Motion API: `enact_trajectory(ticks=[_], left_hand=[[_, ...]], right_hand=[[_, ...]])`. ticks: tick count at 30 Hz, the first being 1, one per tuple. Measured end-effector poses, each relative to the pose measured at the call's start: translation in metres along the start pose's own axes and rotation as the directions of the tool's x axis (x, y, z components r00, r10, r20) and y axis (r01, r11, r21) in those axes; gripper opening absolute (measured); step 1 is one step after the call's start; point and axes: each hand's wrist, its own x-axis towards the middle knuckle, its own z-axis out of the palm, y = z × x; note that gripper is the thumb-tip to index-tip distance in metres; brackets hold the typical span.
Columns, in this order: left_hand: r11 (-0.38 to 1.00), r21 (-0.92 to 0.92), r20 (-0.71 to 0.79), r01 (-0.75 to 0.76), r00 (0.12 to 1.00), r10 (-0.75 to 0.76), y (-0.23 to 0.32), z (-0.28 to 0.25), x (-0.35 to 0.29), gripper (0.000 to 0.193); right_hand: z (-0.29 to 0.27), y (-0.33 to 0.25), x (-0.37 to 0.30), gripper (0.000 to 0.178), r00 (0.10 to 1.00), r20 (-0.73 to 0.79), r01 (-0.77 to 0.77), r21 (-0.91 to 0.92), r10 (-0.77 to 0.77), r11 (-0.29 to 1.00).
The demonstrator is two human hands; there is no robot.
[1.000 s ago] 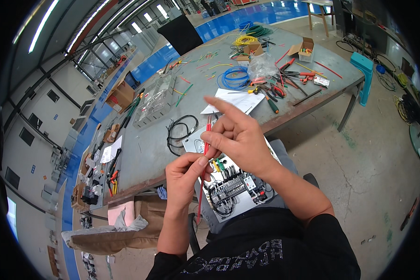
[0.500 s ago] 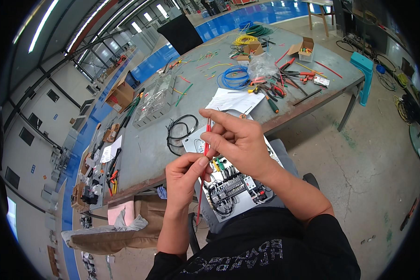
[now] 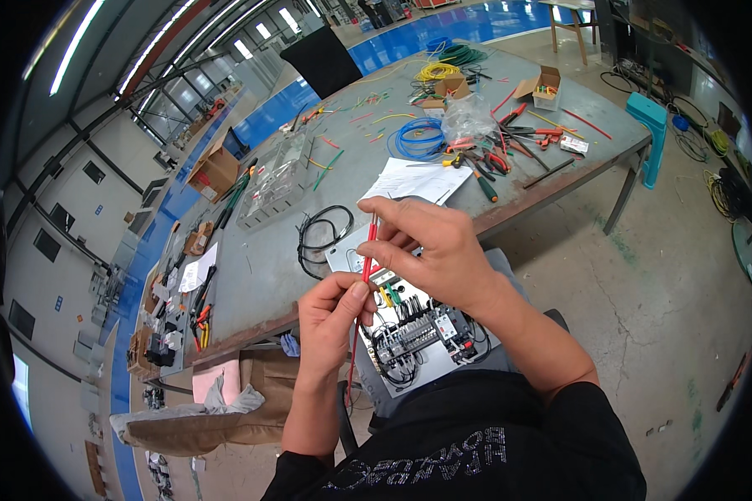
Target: The person strips insulation from yellow, green, and red wires and connects them to terminals on an electrical control panel using a screwdriver. The person secures each wire by tightening the terminal screws.
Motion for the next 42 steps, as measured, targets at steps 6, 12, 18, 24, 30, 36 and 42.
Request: enact_trajectory(ticks=[6,12,18,24,30,36,42], left_hand=[[1.000,0.014,-0.024,-0.027,0.999,0.027,0.001,0.002,0.002,0.018],[0.998,-0.005,-0.030,-0.067,0.997,0.066,-0.003,-0.001,0.002,0.017],[0.993,0.028,-0.046,-0.113,0.992,0.114,-0.007,-0.001,0.004,0.016],[0.970,0.161,-0.078,-0.180,0.978,0.194,-0.013,0.003,0.004,0.014],[0.949,0.228,-0.073,-0.217,0.968,0.238,-0.013,0.005,0.005,0.016],[0.964,0.178,-0.074,-0.197,0.974,0.213,-0.011,0.003,0.006,0.015],[0.969,0.168,-0.049,-0.180,0.981,0.190,-0.015,-0.003,0.006,0.017]], right_hand=[[-0.004,-0.002,0.004,0.048,0.999,0.043,0.024,-0.007,-0.024,1.000],[0.001,-0.004,-0.002,0.038,0.904,0.149,-0.411,0.554,0.399,0.724],[0.011,0.002,-0.017,0.042,0.774,0.371,-0.615,0.634,0.514,0.469],[0.018,-0.003,-0.018,0.041,0.759,0.356,-0.585,0.741,0.545,0.330],[0.022,-0.001,-0.022,0.038,0.791,0.261,-0.547,0.706,0.553,0.449],[0.025,-0.007,-0.020,0.032,0.838,0.169,-0.498,0.627,0.519,0.599],[0.026,-0.009,-0.021,0.029,0.878,0.137,-0.442,0.601,0.459,0.666]])
